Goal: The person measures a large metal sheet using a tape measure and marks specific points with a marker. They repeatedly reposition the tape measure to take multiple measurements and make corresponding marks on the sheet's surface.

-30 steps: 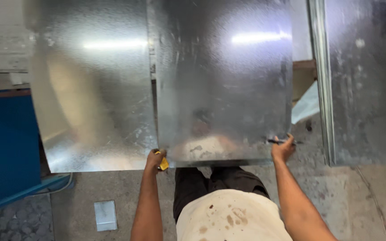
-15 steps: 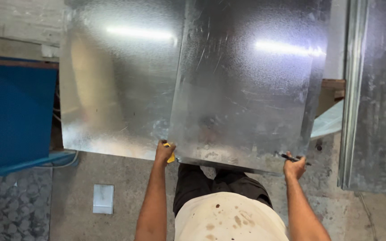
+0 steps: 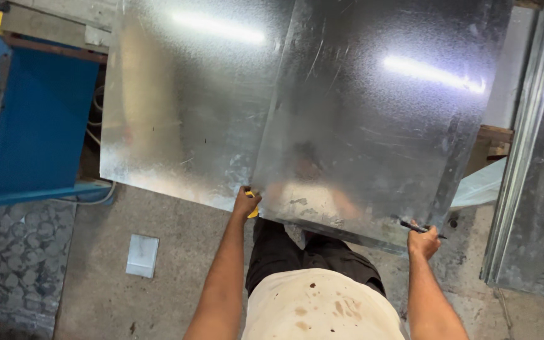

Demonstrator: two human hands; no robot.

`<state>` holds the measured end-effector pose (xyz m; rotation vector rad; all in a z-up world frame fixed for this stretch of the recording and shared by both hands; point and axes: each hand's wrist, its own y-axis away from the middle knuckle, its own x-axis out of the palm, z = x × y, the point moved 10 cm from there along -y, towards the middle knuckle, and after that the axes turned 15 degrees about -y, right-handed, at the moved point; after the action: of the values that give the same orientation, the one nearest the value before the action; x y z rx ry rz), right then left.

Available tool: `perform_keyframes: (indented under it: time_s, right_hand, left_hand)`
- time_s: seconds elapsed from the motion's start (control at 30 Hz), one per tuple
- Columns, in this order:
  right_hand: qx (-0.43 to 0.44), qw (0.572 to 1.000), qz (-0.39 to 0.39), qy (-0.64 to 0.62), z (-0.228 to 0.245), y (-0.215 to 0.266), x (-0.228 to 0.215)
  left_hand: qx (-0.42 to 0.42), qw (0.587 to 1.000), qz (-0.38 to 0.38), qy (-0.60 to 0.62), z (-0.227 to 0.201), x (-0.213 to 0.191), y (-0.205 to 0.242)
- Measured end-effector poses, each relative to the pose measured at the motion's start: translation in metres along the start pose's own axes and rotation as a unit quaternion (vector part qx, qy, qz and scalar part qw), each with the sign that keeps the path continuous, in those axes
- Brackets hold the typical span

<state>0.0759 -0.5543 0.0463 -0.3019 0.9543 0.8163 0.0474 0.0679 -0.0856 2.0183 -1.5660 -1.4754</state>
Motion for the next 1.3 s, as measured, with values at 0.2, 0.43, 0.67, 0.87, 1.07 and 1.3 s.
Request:
perform_keyframes:
  time_s: [0.2,0.43,0.67,0.87,1.07,1.3]
  right_hand:
    - [-0.027,0.997,0.024,0.067,0.003,0.010,0.006]
    - [-0.128,0.913,0.293,-0.252,0.132,0.069,0.075]
    - [0.094,0.668,0.597,-0.434,0.225,0.178,0.145]
    - [-0.012,0.727,0.594,-0.344,0.192,0.146,0.175]
    - [-0.146,0.833,0.519,-0.126,0.149,0.093,0.162]
    - [-0.180,0.905,0.384,0.030,0.118,0.008,0.113]
  left_hand:
    - [0.051,0.989,-0.111,-0.080,-0.006,-0.015,0.009]
    - [0.026,0.991,-0.110,0.066,-0.038,0.019,0.065]
    - [0.187,0.935,0.065,0.294,-0.169,0.105,0.148]
    - [0.282,0.954,-0.033,0.095,-0.170,0.113,0.118]
    - [0.040,0.950,0.008,0.309,-0.084,0.075,0.041]
    - [0.068,0.951,-0.258,0.157,-0.049,-0.044,-0.038]
